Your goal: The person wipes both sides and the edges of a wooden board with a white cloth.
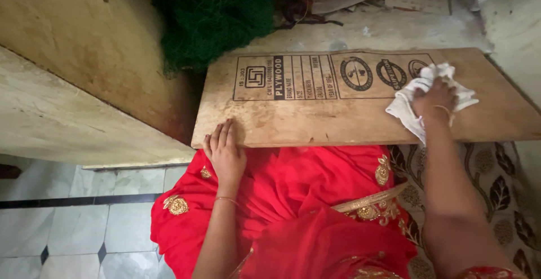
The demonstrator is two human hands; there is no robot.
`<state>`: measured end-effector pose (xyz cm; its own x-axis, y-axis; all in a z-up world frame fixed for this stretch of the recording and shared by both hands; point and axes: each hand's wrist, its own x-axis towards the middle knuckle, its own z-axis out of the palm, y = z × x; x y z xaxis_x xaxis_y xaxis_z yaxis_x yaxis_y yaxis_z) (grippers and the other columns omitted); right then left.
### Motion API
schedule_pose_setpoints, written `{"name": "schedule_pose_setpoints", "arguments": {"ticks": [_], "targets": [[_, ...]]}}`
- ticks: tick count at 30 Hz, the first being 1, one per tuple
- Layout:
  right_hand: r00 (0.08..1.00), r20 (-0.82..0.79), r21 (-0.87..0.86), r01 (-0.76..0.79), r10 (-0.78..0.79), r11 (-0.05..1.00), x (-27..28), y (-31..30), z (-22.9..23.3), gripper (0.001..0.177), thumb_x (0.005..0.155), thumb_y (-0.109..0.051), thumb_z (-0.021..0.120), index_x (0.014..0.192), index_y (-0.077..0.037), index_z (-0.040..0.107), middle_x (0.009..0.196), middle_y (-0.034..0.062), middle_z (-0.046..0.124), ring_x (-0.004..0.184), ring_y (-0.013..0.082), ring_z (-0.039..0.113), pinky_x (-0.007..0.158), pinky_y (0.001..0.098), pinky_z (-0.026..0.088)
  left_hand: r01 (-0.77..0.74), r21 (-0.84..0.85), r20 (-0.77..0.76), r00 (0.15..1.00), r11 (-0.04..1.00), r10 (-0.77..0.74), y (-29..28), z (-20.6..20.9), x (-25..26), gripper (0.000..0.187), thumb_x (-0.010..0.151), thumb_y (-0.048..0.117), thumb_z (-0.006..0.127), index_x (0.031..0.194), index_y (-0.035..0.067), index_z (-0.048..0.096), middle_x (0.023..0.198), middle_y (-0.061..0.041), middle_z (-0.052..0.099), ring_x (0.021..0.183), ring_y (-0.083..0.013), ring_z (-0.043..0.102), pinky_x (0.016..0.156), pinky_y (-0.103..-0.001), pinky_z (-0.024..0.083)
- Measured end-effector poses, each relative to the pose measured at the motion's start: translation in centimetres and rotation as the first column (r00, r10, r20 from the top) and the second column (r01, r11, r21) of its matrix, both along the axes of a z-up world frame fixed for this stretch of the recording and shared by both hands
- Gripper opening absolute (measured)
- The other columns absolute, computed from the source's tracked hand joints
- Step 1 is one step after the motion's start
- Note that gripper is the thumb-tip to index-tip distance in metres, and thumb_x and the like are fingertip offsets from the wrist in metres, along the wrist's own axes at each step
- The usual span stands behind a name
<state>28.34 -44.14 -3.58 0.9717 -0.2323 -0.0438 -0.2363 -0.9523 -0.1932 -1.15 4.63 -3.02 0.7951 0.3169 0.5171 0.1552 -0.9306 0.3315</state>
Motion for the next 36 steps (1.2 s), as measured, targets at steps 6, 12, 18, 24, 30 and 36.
{"name": "schedule_pose_setpoints", "arguments": {"ticks": [6, 12, 18, 24, 30, 36], "targets": [[0.974, -0.095, 0.039, -0.202, 0.205, 0.979, 1.9, 8.2, 0.6, 0.076, 0.102, -0.056, 0.043, 0.164, -0.017, 0.021, 0.168, 0.0130, 0.024, 0.154, 0.0375, 0.021, 0.125, 0.0521, 0.016, -0.020, 0.023, 0.009, 1.000, 1.000, 0.020, -0.2, 0.0, 0.2, 0.063, 0.076, 0.007, 0.064, 0.139, 0.008, 0.058, 0.149, -0.004, 0.057, 0.141, -0.0263, 0.047, 0.122, -0.051, 0.022], [0.914, -0.010, 0.078, -0.404, 0.406, 0.911, 1.2, 19.8, 1.5, 0.068, 0.102, -0.055, 0.046, 0.161, -0.022, 0.032, 0.167, 0.0114, 0.026, 0.153, 0.0359, 0.021, 0.125, 0.0539, 0.016, 0.002, 0.004, 0.006, 1.000, 1.000, -0.002, -0.1, 0.2, 0.0, 0.066, 0.073, 0.006, 0.064, 0.139, 0.007, 0.058, 0.148, -0.005, 0.056, 0.141, -0.0266, 0.046, 0.122, -0.050, 0.022], [0.769, -0.057, 0.101, -0.630, 0.637, 0.770, -2.7, 31.2, 3.4, 0.064, 0.103, -0.053, 0.046, 0.159, -0.024, 0.032, 0.167, 0.0085, 0.026, 0.153, 0.0340, 0.022, 0.125, 0.0543, 0.016, -0.013, 0.011, 0.027, 1.000, 1.000, 0.012, -0.3, 0.3, 0.2, 0.074, 0.070, 0.005, 0.063, 0.144, 0.009, 0.056, 0.147, -0.004, 0.057, 0.140, -0.0259, 0.047, 0.121, -0.050, 0.022], [0.621, -0.063, 0.125, -0.772, 0.781, 0.623, -6.2, 37.6, 3.9, 0.066, 0.102, -0.052, 0.044, 0.161, -0.027, 0.028, 0.168, 0.0070, 0.026, 0.154, 0.0309, 0.024, 0.126, 0.0510, 0.022, -0.053, -0.011, 0.043, 0.998, 0.999, 0.053, -0.3, -0.7, 0.5, 0.080, 0.072, 0.006, 0.063, 0.150, 0.005, 0.048, 0.145, -0.007, 0.056, 0.141, -0.0267, 0.047, 0.124, -0.049, 0.021], [0.361, 0.037, 0.097, -0.929, 0.932, 0.356, -11.8, 40.7, 4.9, 0.066, 0.104, -0.047, 0.044, 0.164, -0.027, 0.023, 0.168, 0.0068, 0.023, 0.152, 0.0320, 0.021, 0.127, 0.0500, 0.015, -0.134, 0.042, -0.022, 0.991, 0.990, 0.135, -0.5, -0.7, 0.7, 0.088, 0.070, 0.010, 0.067, 0.153, 0.002, 0.038, 0.157, -0.010, 0.050, 0.141, -0.0273, 0.047, 0.127, -0.048, 0.019], [0.200, 0.127, 0.020, -0.980, 0.971, 0.199, -15.4, 41.5, 2.4, 0.069, 0.096, -0.039, 0.053, 0.156, -0.013, 0.032, 0.163, 0.0115, 0.031, 0.152, 0.0310, 0.024, 0.125, 0.0467, 0.017, -0.063, -0.053, 0.121, 0.990, 0.997, 0.069, -0.1, -2.6, 0.5, 0.073, 0.095, 0.019, 0.063, 0.158, 0.002, 0.031, 0.161, -0.014, 0.045, 0.143, -0.0291, 0.045, 0.127, -0.048, 0.019]]}}
